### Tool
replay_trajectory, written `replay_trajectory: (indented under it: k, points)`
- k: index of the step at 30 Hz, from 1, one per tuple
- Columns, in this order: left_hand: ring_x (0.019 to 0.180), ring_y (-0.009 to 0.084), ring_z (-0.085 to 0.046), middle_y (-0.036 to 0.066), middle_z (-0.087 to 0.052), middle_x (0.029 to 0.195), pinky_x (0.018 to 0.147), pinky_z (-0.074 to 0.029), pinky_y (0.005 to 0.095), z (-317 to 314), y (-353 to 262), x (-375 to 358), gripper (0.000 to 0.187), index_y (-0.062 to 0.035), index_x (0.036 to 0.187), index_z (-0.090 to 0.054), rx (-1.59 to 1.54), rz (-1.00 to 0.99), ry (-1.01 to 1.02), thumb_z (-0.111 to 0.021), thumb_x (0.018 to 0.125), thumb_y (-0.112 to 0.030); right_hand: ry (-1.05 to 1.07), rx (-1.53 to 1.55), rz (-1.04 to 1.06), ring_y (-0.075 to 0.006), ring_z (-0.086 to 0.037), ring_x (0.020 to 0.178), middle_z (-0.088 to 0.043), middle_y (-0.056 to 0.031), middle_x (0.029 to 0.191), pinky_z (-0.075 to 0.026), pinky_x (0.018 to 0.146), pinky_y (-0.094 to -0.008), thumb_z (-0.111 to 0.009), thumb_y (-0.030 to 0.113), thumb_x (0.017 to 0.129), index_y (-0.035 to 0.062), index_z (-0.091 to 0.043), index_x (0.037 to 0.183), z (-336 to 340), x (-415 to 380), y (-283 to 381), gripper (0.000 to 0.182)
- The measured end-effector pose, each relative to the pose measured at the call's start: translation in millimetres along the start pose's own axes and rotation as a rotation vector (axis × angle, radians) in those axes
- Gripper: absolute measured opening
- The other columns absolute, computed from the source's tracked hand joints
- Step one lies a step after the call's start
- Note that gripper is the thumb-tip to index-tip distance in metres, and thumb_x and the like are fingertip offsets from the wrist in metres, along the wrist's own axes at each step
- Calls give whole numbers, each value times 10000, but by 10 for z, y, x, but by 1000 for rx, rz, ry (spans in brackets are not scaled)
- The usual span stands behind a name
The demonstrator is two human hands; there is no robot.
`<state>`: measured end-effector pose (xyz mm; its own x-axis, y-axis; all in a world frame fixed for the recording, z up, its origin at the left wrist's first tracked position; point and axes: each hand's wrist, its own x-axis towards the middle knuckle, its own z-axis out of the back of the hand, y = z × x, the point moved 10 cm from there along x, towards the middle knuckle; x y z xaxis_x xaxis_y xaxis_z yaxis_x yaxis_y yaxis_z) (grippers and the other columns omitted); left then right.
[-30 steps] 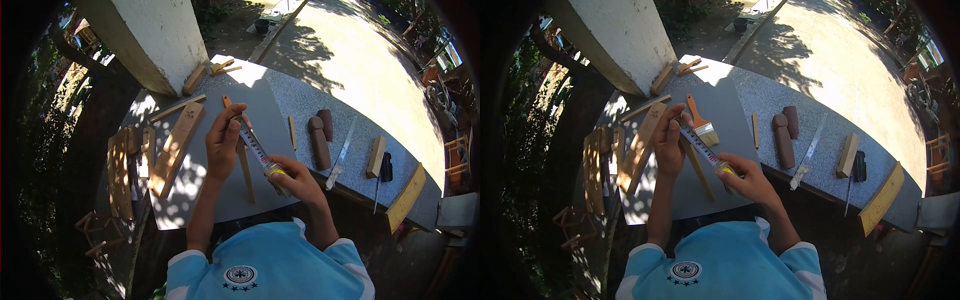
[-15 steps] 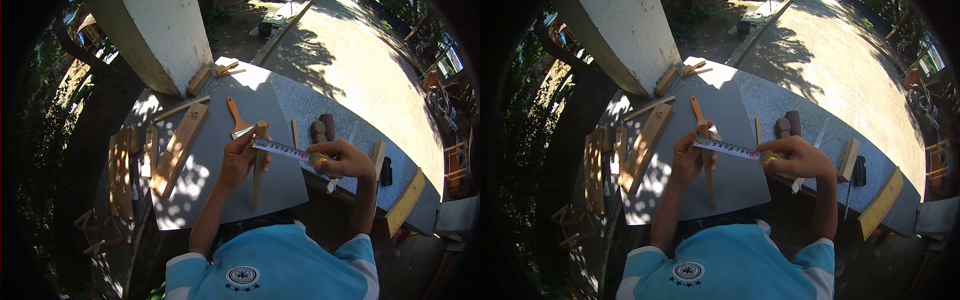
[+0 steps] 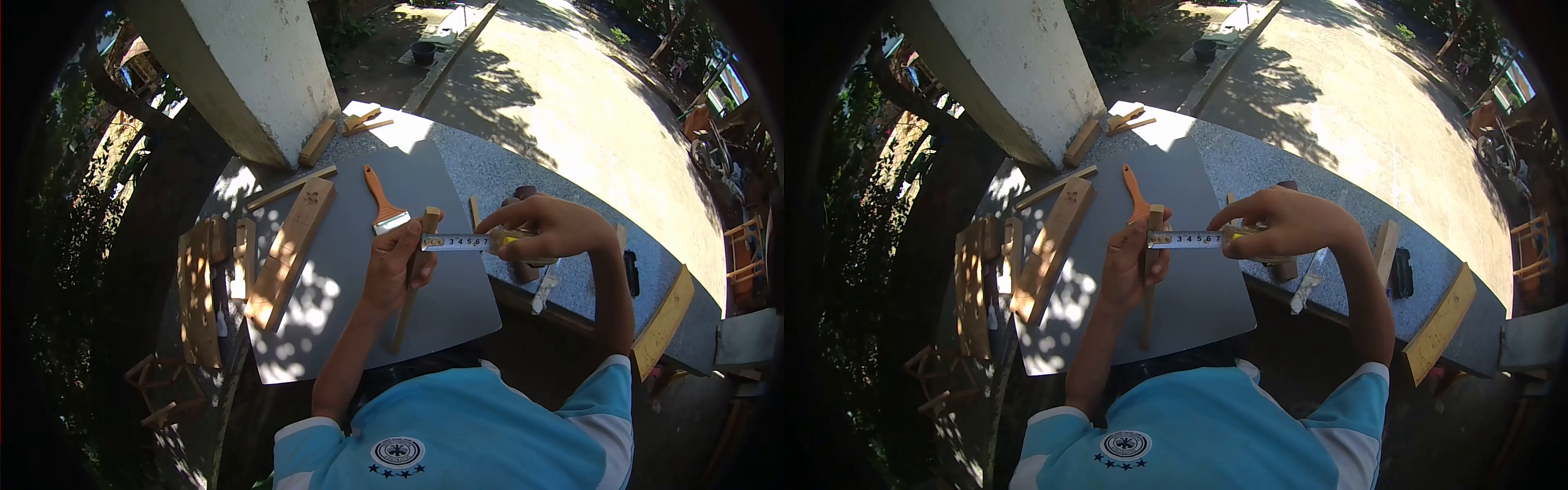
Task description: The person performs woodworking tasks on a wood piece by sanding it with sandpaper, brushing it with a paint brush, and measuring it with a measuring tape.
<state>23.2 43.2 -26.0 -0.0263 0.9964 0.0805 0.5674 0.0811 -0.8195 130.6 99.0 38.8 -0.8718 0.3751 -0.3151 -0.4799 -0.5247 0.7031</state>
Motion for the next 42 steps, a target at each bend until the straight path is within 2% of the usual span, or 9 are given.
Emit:
replay_trajectory:
  k: [4,12,22,25,28,30,34,39,42]
  points:
    - [424,48,-432,27,-507,592,325,-330,158,-70,172,35,394,18,1112,-482,-47,100,-60,-357,933,-310,-87,-12,-40,-287,-621,741,-618,-208,846,-485,701,-342,-580,427,727,2,-518,1134,-14,158,179,592]
    - [431,43,-458,16,-515,606,327,-348,153,-9,104,62,368,-10,1075,-502,-111,32,-57,-374,924,-320,-135,-51,34,-312,-625,770,-614,-229,852,-493,692,-350,-586,475,720,-33,-497,1132,-16,282,314,660]
    - [449,79,-507,23,-537,616,317,-346,167,241,-23,79,273,-18,988,-577,-219,-2,-132,-506,874,-255,-13,54,-70,-266,-606,859,-614,-209,912,-464,769,-324,-482,371,812,-14,-533,1115,-123,225,176,492]
    - [446,86,-504,12,-514,588,313,-339,170,426,-156,106,266,-20,992,-572,-174,-48,-199,-506,877,-249,-32,52,-67,-248,-601,873,-619,-182,939,-451,795,-316,-487,350,809,-8,-550,1111,-80,203,-10,472]
    - [460,76,-491,19,-517,645,327,-340,170,364,-12,166,281,-19,1007,-561,-160,-13,-79,-486,890,-263,-54,81,-72,-240,-602,857,-620,-173,956,-450,795,-310,-492,312,808,-15,-564,1095,-110,265,-192,440]
    - [485,68,-485,27,-521,707,344,-345,170,404,5,174,314,-19,1026,-545,-148,0,-163,-458,900,-293,-66,96,-56,-232,-610,815,-618,-189,948,-464,762,-306,-493,266,815,-35,-569,1078,-105,281,-201,407]
    - [534,50,-477,33,-511,799,369,-347,169,739,-59,230,378,-22,1072,-509,-225,-55,-285,-410,908,-347,93,83,-44,-227,-605,839,-621,-182,942,-459,769,-299,-496,264,810,-37,-570,1073,-395,235,-172,406]
    - [511,39,-427,16,-476,753,365,-327,165,952,-104,251,393,-26,1093,-490,-222,-100,-294,-397,910,-361,325,-27,-81,-240,-596,883,-625,-155,944,-447,792,-308,-507,292,799,25,-599,1057,-1161,342,-170,383]
    - [499,31,-386,-6,-447,739,366,-296,154,958,-123,219,394,-38,1112,-464,-143,-110,-353,-385,915,-370,399,-41,-196,-259,-592,898,-620,-148,970,-445,803,-327,-504,327,791,63,-606,1059,-1477,476,-301,390]
